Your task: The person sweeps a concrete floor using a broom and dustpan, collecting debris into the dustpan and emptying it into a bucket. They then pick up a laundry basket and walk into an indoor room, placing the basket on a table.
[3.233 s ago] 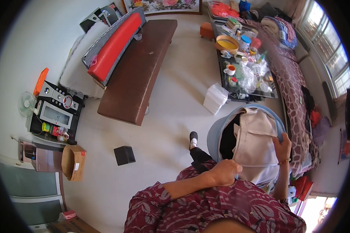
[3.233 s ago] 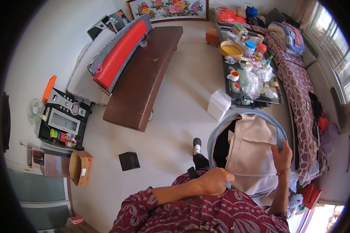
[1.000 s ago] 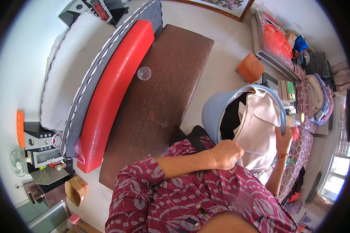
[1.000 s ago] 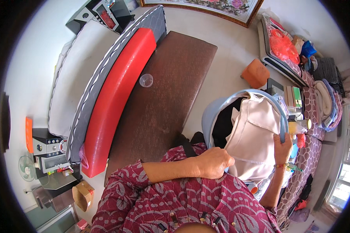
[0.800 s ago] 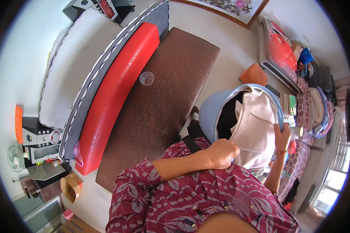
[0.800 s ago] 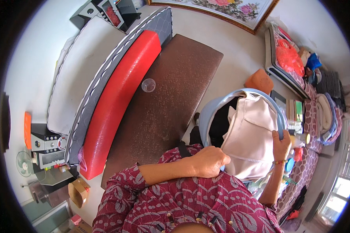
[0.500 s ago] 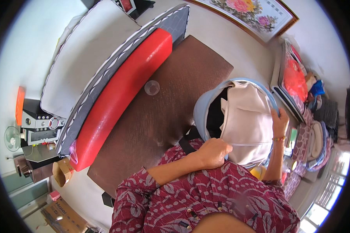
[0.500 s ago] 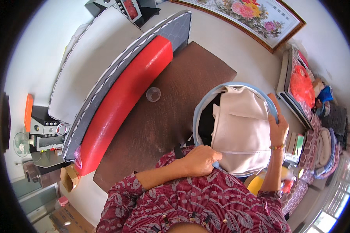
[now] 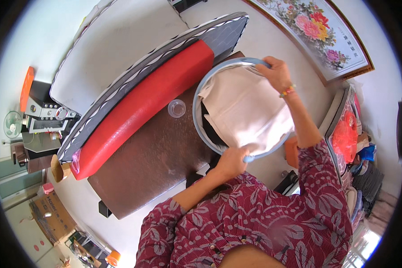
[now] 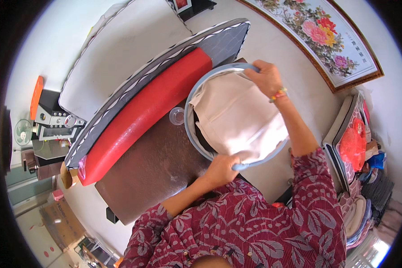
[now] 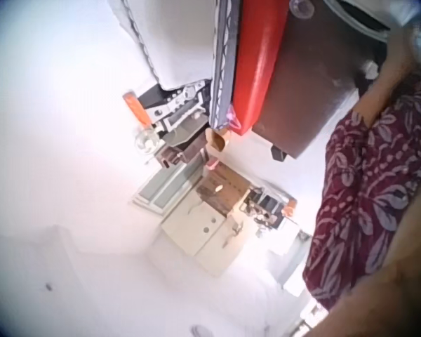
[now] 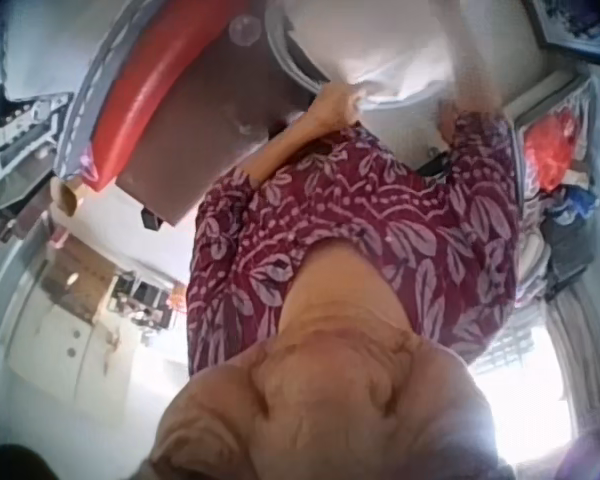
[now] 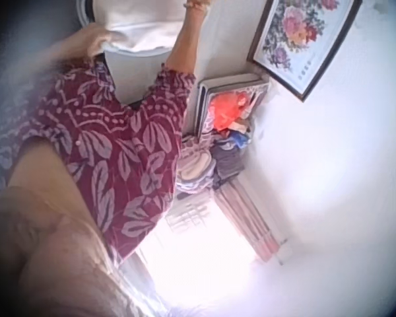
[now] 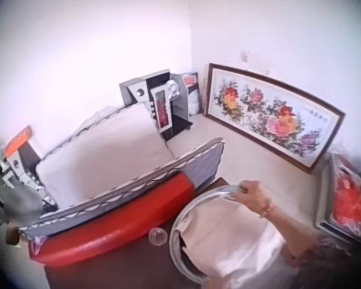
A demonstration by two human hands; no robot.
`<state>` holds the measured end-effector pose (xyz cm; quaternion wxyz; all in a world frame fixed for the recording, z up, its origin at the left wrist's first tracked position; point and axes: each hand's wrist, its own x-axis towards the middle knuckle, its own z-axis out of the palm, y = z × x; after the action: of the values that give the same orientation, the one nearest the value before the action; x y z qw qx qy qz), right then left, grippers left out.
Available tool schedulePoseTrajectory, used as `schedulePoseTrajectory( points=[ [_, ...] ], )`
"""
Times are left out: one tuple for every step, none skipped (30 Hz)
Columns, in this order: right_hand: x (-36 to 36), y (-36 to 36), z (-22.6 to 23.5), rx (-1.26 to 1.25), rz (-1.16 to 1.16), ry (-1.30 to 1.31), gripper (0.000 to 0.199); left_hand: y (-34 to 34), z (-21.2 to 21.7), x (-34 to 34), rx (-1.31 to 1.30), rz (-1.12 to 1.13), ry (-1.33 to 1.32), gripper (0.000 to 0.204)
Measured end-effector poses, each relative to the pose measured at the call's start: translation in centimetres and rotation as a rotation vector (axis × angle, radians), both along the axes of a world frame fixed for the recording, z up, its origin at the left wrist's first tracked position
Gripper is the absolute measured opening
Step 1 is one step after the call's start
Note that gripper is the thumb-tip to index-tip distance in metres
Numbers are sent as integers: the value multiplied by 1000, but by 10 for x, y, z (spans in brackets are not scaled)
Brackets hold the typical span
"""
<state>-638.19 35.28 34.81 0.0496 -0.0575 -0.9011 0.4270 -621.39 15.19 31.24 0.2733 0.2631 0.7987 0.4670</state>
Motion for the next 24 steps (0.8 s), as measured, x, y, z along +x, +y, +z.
schedulePoseTrajectory(
  points=[
    [-11,-3,-26,-9,41,14,23,5,-33,-2,41,82,110,35],
    [-21,-6,-54,77,143,71,21,5,-53,-9,55,156,82,28],
    [-30,-8,-79,166,240,131,20,8,-63,-22,74,225,56,21],
    [-38,-16,-99,313,316,230,15,10,-66,-34,46,291,85,14],
    [-41,-25,-122,404,253,354,13,13,-70,-46,10,349,107,9],
    [-44,-33,-122,415,193,362,13,13,-71,-55,-25,340,147,13],
    [-46,-38,-121,426,133,369,12,12,-77,-61,-10,312,116,14],
    [-47,-39,-124,426,134,379,12,12,-75,-64,-5,315,76,14],
    [-46,-39,-128,426,136,388,12,13,-73,-65,-1,319,35,13],
    [-45,-39,-133,425,139,397,12,14,-73,-65,-5,325,16,14],
    [-44,-37,-136,452,118,448,12,16,-71,-63,-4,331,0,14],
    [-43,-36,-139,477,98,499,13,19,-71,-62,-4,339,-16,15],
    [-43,-34,-141,501,80,551,13,23,-71,-60,24,348,5,15],
    [-43,-34,-144,515,89,514,16,24,-72,-56,45,363,21,16],
    [-43,-35,-146,555,85,509,17,22,-69,-53,62,380,34,17],
    [-44,-36,-146,595,83,505,18,18,-66,-50,56,315,-40,27],
    [-44,-35,-145,635,79,501,19,15,-58,-47,72,339,25,31],
    [-44,-34,-145,643,92,483,22,11,-50,-44,87,361,89,35],
    [-44,-33,-145,651,108,466,25,6,-45,-39,101,384,154,39],
    [-46,-30,-143,663,119,455,28,0,-41,-35,146,372,140,47],
    [-46,-31,-142,667,117,447,32,-9,-40,-28,138,415,188,47],
    [-45,-32,-141,672,115,440,36,-17,-39,-22,129,458,236,47],
    [-45,-32,-137,680,109,435,41,-27,-38,-14,123,498,288,47],
    [-46,-36,-134,685,113,455,44,-40,-42,-4,87,550,318,44]
  ],
)
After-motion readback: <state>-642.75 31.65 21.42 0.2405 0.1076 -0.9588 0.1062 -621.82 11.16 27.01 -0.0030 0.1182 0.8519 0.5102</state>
